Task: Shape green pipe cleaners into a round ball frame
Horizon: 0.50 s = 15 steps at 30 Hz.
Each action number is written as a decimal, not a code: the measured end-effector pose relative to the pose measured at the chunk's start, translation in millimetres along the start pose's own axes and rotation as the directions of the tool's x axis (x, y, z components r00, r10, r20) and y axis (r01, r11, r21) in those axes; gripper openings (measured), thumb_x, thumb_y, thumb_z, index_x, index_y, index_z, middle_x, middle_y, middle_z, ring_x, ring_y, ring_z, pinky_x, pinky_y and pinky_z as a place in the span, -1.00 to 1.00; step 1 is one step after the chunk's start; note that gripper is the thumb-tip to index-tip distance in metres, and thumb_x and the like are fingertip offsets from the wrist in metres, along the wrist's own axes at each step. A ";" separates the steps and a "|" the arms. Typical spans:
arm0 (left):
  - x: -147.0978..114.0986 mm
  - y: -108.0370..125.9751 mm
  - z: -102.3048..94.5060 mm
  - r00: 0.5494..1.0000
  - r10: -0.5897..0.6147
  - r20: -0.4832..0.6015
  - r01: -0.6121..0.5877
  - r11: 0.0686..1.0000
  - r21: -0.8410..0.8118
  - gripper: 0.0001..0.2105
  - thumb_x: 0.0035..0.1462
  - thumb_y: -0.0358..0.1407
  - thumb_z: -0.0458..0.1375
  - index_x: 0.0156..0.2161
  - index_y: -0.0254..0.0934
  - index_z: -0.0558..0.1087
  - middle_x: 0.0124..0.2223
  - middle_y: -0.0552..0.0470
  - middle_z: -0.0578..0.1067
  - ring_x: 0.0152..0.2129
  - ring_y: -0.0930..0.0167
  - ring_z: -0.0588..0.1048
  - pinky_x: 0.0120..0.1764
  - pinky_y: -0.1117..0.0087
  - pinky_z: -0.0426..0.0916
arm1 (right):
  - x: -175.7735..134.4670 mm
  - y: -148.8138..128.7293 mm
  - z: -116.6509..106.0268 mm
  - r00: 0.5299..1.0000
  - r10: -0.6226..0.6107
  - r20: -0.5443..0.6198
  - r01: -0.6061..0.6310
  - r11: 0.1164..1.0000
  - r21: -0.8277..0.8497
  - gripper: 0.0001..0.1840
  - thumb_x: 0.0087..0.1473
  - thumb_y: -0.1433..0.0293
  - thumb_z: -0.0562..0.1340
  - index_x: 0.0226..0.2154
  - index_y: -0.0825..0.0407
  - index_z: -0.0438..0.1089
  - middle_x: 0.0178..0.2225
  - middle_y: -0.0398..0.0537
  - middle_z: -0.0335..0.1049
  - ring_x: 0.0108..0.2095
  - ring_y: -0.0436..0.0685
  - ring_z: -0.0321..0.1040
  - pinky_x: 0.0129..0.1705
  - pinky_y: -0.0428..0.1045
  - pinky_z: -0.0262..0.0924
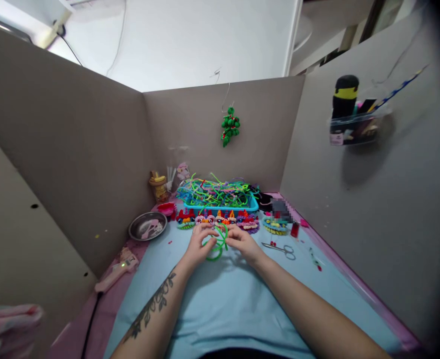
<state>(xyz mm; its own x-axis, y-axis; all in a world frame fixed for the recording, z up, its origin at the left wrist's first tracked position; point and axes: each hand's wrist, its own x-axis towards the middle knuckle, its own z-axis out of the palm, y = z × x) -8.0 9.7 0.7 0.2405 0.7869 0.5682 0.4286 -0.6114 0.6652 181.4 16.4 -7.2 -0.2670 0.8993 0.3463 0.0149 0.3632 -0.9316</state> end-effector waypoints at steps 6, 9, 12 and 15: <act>-2.0 0.8 1.4 0.999 -0.015 0.051 0.012 0.998 0.058 -0.81 0.05 -0.23 0.09 -0.50 -0.26 0.44 -0.17 -0.06 0.32 -0.14 0.29 0.28 -0.02 0.23 0.12 | -0.1 -3.1 3.9 0.997 -0.063 -0.044 0.052 0.976 -0.212 -0.89 -0.18 0.37 0.23 -0.63 0.05 0.33 -0.20 -0.04 0.25 -0.09 0.15 0.19 0.00 0.03 -0.03; -0.9 -3.9 3.6 0.996 -0.076 0.038 0.074 0.996 0.048 -0.78 0.04 -0.20 0.09 -0.51 -0.26 0.44 -0.21 -0.05 0.31 -0.17 0.29 0.29 -0.03 0.21 0.13 | 1.0 -2.2 5.8 0.992 -0.080 -0.100 0.050 0.960 -0.275 -0.90 -0.18 0.39 0.22 -0.64 0.05 0.33 -0.23 -0.04 0.25 -0.12 0.15 0.21 -0.02 0.03 -0.01; 0.7 -11.7 6.9 0.995 -0.085 -0.048 0.085 0.996 -0.001 -0.79 0.05 -0.16 0.06 -0.32 -0.25 0.44 -0.15 -0.08 0.31 -0.12 0.27 0.28 -0.02 0.19 0.13 | 2.9 3.6 4.5 0.990 -0.063 -0.129 0.033 0.975 -0.221 -0.87 -0.16 0.36 0.22 -0.64 0.05 0.32 -0.28 -0.05 0.26 -0.15 0.15 0.23 -0.06 0.03 0.03; 1.7 -16.2 8.3 0.963 -0.114 -0.245 0.105 0.993 -0.053 -0.63 0.06 -0.16 0.04 -0.02 -0.23 0.27 -0.05 -0.12 0.28 -0.10 0.28 0.28 -0.06 0.20 0.16 | 4.1 9.6 1.3 0.984 -0.043 -0.173 0.015 0.987 -0.161 -0.83 -0.14 0.31 0.22 -0.63 0.04 0.31 -0.30 -0.05 0.26 -0.16 0.16 0.23 -0.11 0.02 0.07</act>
<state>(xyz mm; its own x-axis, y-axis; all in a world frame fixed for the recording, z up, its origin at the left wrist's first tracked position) -7.4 21.7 -13.1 -0.0309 0.8071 0.5897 0.4050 -0.5292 0.7456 179.2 23.2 -14.8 -0.0965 0.9114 0.3999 0.1662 0.4109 -0.8964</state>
